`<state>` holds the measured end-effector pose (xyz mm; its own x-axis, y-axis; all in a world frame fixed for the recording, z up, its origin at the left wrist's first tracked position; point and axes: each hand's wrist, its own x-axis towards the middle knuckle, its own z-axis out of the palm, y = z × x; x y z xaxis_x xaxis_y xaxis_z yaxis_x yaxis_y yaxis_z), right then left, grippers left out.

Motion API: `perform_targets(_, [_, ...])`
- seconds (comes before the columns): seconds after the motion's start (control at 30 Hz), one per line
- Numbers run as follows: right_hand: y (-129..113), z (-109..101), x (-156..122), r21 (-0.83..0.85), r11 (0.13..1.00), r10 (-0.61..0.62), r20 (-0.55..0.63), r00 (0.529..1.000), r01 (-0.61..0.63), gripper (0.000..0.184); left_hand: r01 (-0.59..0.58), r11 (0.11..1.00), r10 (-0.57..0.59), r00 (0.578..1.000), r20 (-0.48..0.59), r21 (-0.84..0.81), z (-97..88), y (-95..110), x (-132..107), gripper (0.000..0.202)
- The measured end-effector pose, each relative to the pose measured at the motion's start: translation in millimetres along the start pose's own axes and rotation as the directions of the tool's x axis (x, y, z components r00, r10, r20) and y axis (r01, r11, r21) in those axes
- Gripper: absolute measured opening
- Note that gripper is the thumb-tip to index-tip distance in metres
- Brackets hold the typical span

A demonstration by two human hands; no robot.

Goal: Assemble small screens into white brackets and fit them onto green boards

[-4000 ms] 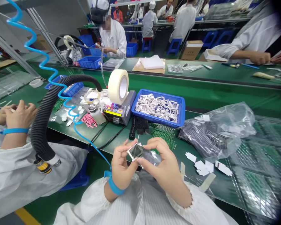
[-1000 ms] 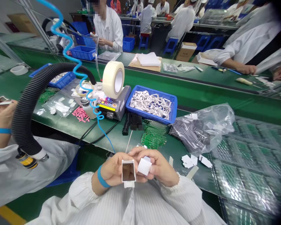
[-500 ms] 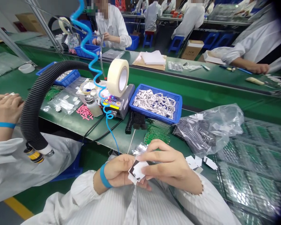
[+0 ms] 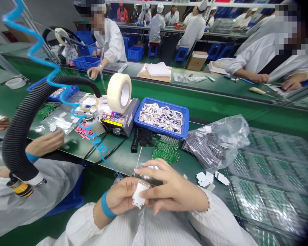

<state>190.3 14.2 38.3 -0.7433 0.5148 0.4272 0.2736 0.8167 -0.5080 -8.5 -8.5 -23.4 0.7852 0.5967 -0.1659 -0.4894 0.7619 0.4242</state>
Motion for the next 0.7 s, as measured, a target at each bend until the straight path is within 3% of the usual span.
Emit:
perform_targets(0.1, [12, -6, -1, 0.055, 0.981, 0.189, -0.12, 0.975, -0.184, 0.029, -0.033, 0.998, 0.035, 0.999, -0.036, 0.055, -5.1, 3, -4, 0.04])
perform_targets(0.2, [26, -6, -1, 0.032, 0.91, 0.4, -0.324, 0.857, -0.412, 0.019, -0.058, 0.993, 0.069, 0.992, -0.105, 0.105, -7.7, 8, -8, 0.042])
perform_targets(0.27, [32, -3, -5, -0.012, 0.881, 0.433, -0.385, 0.815, -0.474, 0.017, -0.071, 0.991, 0.089, 0.984, -0.154, 0.115, -8.9, 11, -11, 0.04])
perform_targets(0.37, [37, -5, -18, -0.078, 0.845, 0.456, -0.41, 0.79, -0.529, 0.015, -0.086, 0.991, 0.107, 0.971, -0.214, 0.105, -10.0, 12, -17, 0.036])
perform_targets(0.4, [37, -9, -25, -0.088, 0.818, 0.475, -0.453, 0.754, -0.568, 0.015, -0.091, 0.991, 0.112, 0.967, -0.229, 0.099, -10.2, 12, -19, 0.035])
perform_targets(0.43, [36, -14, -32, -0.086, 0.777, 0.498, -0.521, 0.693, -0.623, 0.015, -0.094, 0.991, 0.114, 0.964, -0.241, 0.093, -10.4, 12, -21, 0.033])
perform_targets(0.47, [34, -21, -41, -0.066, 0.724, 0.516, -0.61, 0.602, -0.687, 0.015, -0.098, 0.991, 0.117, 0.961, -0.25, 0.087, -10.9, 12, -23, 0.032])
perform_targets(0.53, [26, -38, -58, 0.012, 0.603, 0.505, -0.78, 0.37, -0.798, 0.017, -0.098, 0.993, 0.114, 0.957, -0.266, 0.074, -13.0, 12, -26, 0.032])
perform_targets(0.57, [22, -46, -65, 0.05, 0.552, 0.483, -0.833, 0.271, -0.832, 0.018, -0.097, 0.993, 0.111, 0.957, -0.27, 0.067, -14.6, 13, -26, 0.032])
perform_targets(0.6, [17, -52, -72, 0.076, 0.513, 0.464, -0.863, 0.201, -0.855, 0.019, -0.093, 0.994, 0.106, 0.957, -0.27, 0.061, -16.3, 13, -25, 0.032])
perform_targets(0.63, [13, -57, -77, 0.086, 0.484, 0.453, -0.876, 0.165, -0.871, 0.019, -0.088, 0.994, 0.1, 0.958, -0.269, 0.057, -17.8, 13, -24, 0.032])
perform_targets(0.7, [8, -60, -87, 0.065, 0.439, 0.443, -0.884, 0.153, -0.896, 0.021, -0.08, 0.995, 0.093, 0.962, -0.258, 0.059, -19.5, 13, -19, 0.032])
